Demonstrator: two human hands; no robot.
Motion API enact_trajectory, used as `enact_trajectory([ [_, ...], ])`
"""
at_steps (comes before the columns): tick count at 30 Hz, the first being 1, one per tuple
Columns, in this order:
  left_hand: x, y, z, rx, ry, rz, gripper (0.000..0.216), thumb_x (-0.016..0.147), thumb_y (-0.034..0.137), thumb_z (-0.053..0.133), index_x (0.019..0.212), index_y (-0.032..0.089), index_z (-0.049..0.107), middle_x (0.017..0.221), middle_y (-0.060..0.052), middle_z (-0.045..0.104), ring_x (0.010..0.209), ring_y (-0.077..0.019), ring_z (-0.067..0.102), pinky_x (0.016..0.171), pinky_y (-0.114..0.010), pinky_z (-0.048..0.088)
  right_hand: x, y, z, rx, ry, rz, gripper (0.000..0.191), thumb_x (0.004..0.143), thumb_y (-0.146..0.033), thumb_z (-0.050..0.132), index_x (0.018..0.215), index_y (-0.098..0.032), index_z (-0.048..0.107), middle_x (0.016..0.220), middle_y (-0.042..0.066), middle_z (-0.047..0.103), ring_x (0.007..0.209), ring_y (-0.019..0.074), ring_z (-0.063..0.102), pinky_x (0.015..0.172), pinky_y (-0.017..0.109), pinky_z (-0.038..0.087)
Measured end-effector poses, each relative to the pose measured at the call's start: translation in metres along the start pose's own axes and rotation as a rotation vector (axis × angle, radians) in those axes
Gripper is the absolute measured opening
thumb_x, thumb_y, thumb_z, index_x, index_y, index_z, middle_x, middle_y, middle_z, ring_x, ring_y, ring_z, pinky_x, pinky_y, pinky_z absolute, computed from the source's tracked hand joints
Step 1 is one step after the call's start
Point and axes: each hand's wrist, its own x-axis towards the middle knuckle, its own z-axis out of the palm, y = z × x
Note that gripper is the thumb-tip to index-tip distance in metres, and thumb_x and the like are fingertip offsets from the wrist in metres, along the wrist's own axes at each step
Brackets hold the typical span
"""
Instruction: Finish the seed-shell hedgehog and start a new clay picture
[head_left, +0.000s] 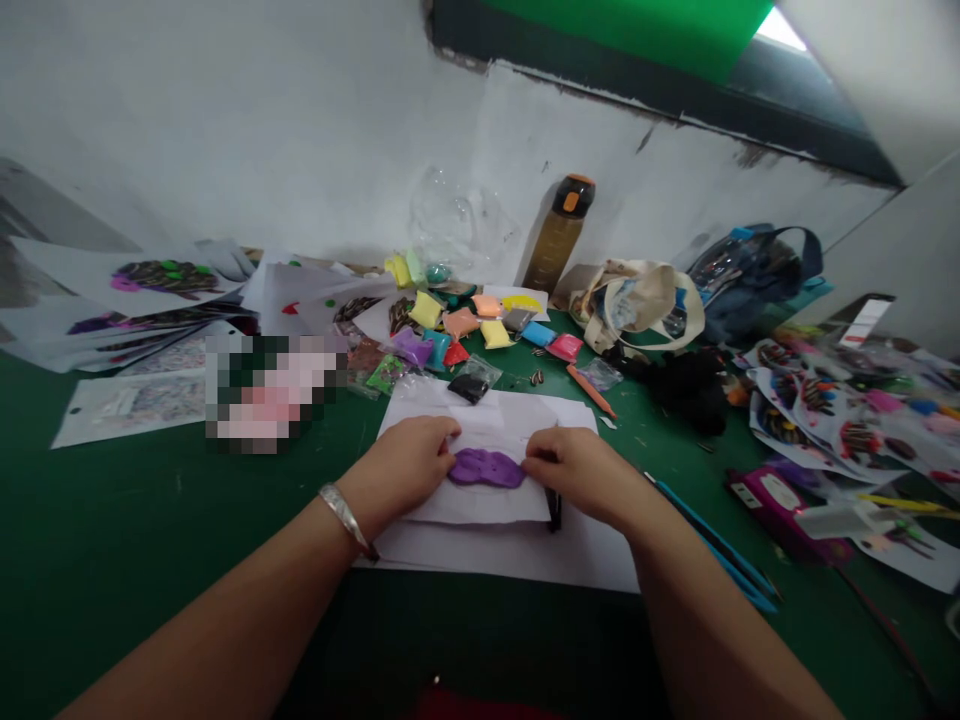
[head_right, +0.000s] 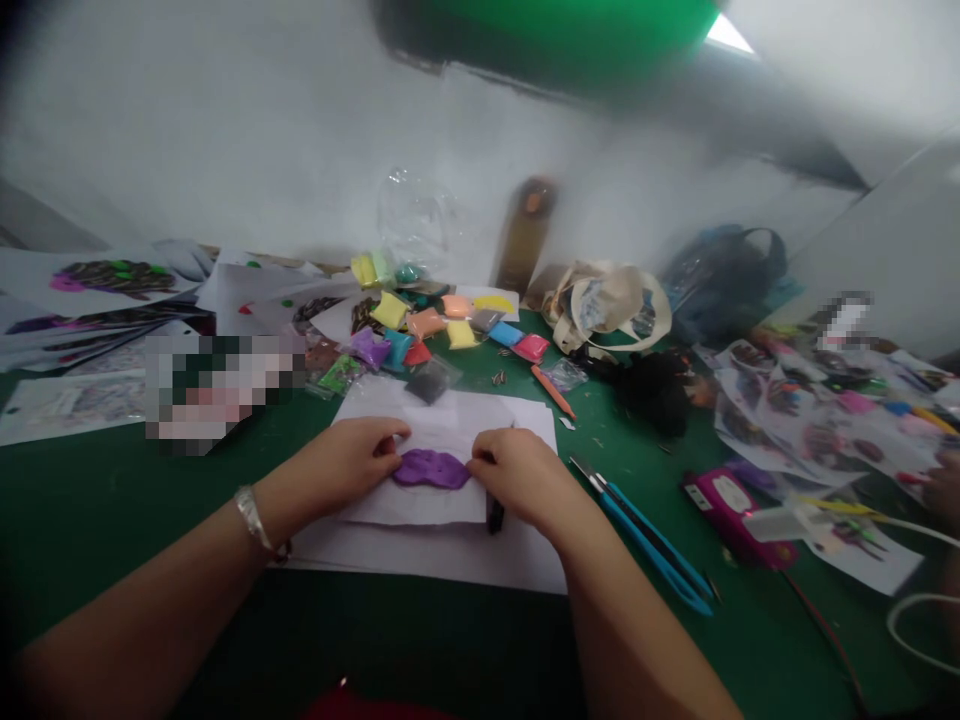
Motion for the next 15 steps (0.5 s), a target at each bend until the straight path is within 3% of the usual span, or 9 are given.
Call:
enact_trajectory([
  [7,0.0,-0.001,0.0,-0.002,0.002,0.013,0.011,0.078,0.02,0.053,0.085,0.02,0.061,0.082,-0.004,0.066,0.075,-0.0192,0.059,0.061,-0.026,0.035,0.0,0.011,-0.003,0.046,0.069,0.004,0.02,0.082,-0.028,0.05,0.07,-0.021,0.064,0.068,0.0,0.064,0.065,0.0141,0.053,0.056,0.025,0.031],
  [15,0.0,-0.003,0.002,-0.009,0.011,0.011,0.022,0.08,0.021,0.053,0.098,0.02,0.064,0.087,-0.005,0.068,0.079,-0.0198,0.06,0.067,-0.027,0.038,0.005,-0.002,0.009,-0.06,0.066,0.012,0.022,0.082,-0.037,0.056,0.07,-0.022,0.065,0.069,0.001,0.064,0.066,0.0148,0.053,0.055,0.027,0.026],
])
